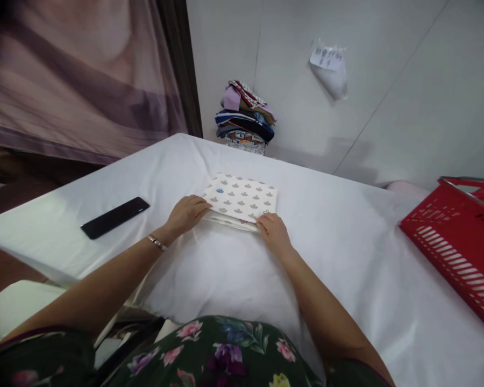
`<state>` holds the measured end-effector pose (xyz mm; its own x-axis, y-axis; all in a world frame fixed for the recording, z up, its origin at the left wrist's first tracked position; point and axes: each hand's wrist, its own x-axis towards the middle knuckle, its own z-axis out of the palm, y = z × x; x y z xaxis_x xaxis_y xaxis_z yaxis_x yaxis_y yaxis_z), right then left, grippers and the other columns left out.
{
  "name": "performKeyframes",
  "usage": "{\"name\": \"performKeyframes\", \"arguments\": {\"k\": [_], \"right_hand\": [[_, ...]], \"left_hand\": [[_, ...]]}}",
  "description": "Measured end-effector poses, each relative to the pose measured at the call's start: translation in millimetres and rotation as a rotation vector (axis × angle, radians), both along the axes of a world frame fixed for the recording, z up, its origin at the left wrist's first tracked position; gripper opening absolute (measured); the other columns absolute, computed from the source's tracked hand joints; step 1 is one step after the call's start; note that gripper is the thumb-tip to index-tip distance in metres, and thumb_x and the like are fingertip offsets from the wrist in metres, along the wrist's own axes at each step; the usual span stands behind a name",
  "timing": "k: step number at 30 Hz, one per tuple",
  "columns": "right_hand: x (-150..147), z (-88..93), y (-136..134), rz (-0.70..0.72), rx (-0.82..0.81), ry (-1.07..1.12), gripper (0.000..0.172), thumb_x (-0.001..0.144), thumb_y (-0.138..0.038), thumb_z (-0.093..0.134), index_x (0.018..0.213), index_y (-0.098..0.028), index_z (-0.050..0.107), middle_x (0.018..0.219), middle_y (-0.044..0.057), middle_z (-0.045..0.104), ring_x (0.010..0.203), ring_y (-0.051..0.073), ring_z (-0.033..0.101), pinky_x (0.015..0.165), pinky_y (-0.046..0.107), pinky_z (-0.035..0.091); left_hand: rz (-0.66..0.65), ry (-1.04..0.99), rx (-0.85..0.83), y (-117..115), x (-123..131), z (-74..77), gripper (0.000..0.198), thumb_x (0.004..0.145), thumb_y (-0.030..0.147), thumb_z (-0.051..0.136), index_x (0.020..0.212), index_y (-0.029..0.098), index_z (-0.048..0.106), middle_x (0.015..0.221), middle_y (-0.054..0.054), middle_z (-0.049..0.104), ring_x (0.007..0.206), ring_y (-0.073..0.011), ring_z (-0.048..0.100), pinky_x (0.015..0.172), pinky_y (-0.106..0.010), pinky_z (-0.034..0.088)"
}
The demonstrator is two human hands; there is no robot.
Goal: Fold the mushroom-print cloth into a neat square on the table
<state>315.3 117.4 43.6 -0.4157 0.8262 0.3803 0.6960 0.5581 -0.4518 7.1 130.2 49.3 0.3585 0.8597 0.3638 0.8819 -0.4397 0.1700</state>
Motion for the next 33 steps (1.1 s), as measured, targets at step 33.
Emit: {"name": "performKeyframes", "arguments": {"k": [33], "right_hand": [[-7, -6.7, -3, 0.032, 0.140, -0.216, 0.021, 0.090, -0.026, 0.050, 0.103, -0.021, 0.065, 0.095, 0.008, 0.060, 0.088, 0.022, 0.052, 0.079, 0.035, 0.042]], "left_hand": [[-0.193, 0.131, 0.119, -8, 14, -5.0, 0.025, 0.090, 0.023, 0.044, 0.108, 0.018, 0.061, 0.103, -0.009, 0.065, 0.095, -0.0208, 0.056, 0.080, -0.035, 0.043]]}}
